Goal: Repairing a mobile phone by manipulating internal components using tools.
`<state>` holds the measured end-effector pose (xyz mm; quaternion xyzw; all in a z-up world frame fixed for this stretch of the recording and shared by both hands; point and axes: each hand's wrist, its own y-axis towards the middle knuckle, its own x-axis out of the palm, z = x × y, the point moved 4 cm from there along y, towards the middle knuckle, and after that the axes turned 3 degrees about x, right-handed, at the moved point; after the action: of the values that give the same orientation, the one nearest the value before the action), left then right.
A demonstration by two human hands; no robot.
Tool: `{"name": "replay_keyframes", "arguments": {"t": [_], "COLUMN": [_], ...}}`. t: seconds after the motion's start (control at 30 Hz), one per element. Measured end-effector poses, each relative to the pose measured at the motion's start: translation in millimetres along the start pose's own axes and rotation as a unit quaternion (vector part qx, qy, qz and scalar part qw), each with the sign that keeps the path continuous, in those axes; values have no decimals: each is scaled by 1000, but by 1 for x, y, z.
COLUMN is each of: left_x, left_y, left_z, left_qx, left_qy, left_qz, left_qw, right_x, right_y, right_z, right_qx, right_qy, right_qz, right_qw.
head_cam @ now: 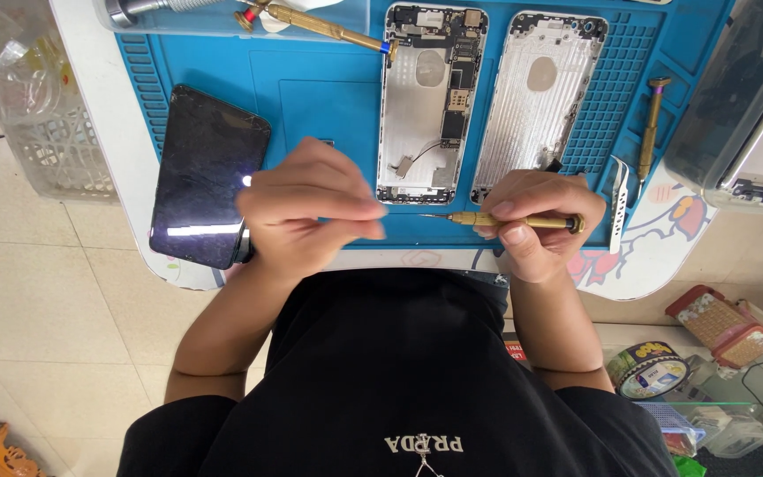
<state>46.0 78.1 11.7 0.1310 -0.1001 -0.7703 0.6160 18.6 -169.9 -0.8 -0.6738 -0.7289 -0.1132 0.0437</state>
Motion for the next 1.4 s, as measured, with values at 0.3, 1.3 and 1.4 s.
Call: {"name": "replay_keyframes", "arguments": {"t": [0.3,1.3,1.4], "left_x": [-23,10,11], "left_y": [-2,7,7], "left_z": [-1,5,5], "left_qx": [27,33,32], "left_qy": [-120,68,67], "left_qz": [146,-12,-12], "left_qw": [982,997,997], "right_x": [3,6,7], "right_y": [1,0,1], "right_z": [0,2,1], "right_qx": [8,-4,1], "right_qy": [0,-9,-11], "right_qz": [-6,-39,-43], "right_qw": [1000,999,999]}}
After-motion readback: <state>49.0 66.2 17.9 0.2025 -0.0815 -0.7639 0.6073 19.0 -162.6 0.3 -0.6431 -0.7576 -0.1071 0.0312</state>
